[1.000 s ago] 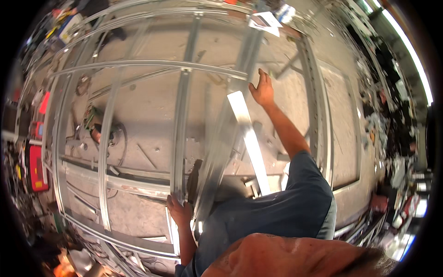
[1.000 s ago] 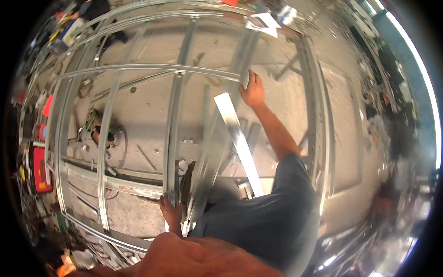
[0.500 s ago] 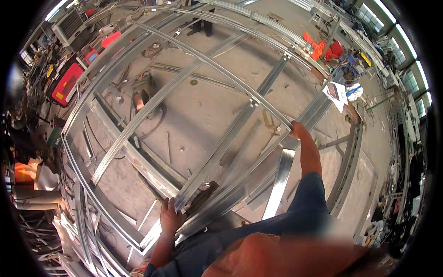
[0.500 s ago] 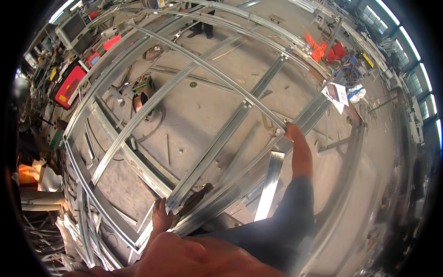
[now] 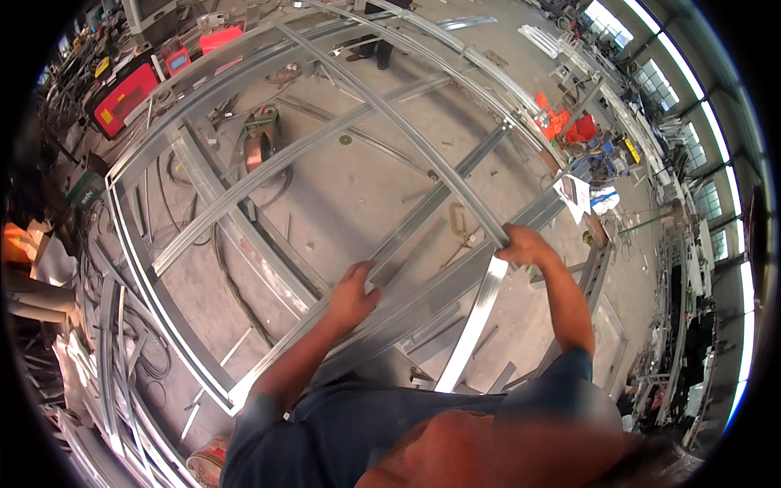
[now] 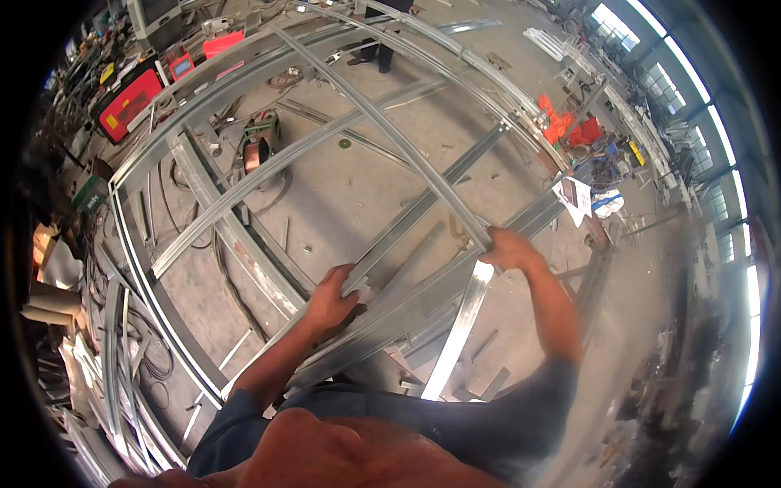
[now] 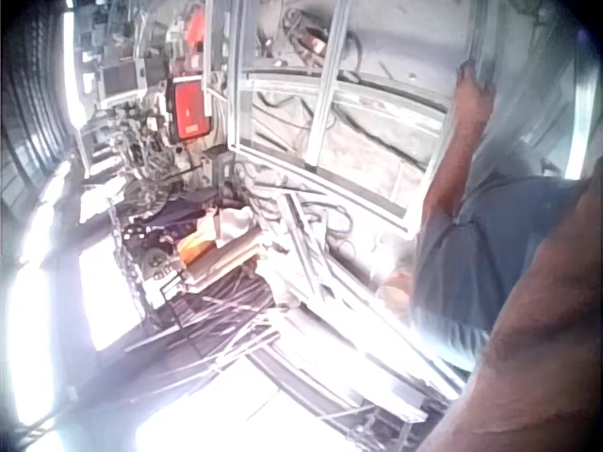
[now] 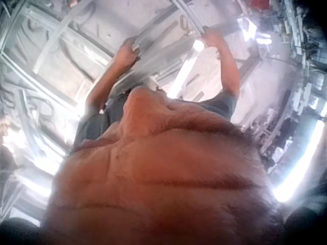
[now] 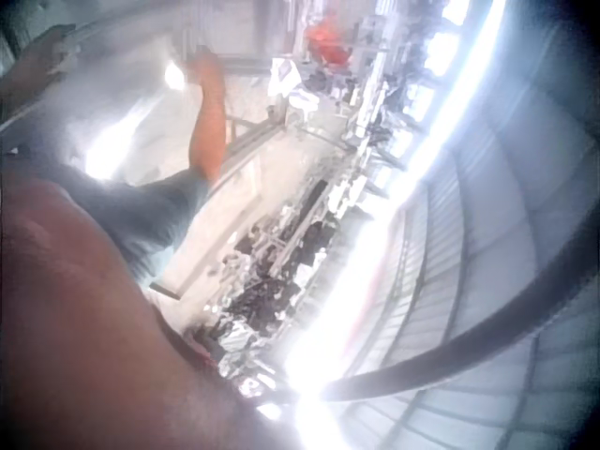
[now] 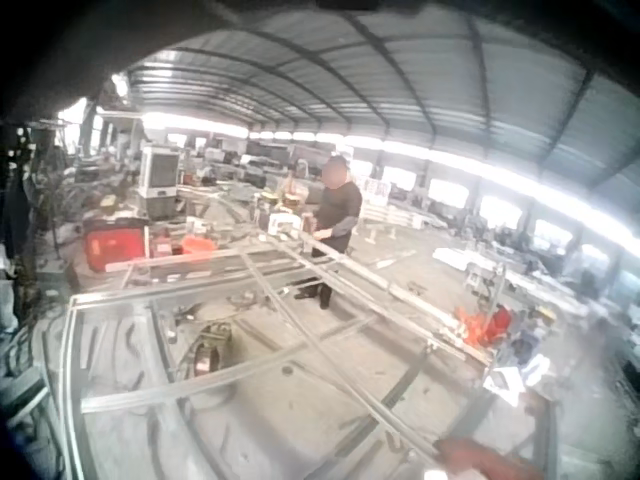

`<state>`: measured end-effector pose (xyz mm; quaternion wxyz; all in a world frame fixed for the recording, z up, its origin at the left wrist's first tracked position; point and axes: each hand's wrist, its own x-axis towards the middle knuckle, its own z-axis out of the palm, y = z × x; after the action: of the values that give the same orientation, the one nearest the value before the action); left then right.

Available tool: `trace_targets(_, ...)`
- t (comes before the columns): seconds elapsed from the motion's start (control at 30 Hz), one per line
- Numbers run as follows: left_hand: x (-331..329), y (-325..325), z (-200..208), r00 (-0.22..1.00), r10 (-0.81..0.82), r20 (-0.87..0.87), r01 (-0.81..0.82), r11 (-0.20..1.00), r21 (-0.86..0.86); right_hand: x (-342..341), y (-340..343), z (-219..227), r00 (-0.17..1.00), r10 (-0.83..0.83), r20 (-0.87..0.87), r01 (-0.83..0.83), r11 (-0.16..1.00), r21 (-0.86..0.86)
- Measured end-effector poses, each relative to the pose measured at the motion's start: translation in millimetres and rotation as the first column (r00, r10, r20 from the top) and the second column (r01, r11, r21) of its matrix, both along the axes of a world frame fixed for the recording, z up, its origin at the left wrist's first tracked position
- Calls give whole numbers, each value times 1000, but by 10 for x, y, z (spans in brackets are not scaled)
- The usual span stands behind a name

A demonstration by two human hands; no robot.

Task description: The person assembles a metal frame by positioning and aligning multiple metal bars on the floor. He uses a measuring tool to check dimensions and a welding torch to join the bars together. The person handles the bars and tools by hand throughout the process.

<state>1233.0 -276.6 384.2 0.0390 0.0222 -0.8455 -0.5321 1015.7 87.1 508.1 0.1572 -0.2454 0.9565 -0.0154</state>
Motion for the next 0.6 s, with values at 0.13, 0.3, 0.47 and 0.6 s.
trace_targets(0.13,-273,188,81,988,6,155,-56,948,314,778,-660,-15,995,-43,91,41,999,18)
trace_targets(0.3,17,18,314,924,70,375,-327,650,686,1942,-1929,-76,965,-31,259,95,966,-240)
trace_targets(0.47,708,-833,-134,906,205,371,-424,443,790,2717,-2937,-593,855,278,438,-36,874,-485)
trace_targets(0.6,1651,-1628,-390,904,139,403,-415,503,758,2783,-3510,-890,693,442,570,-183,872,-454)
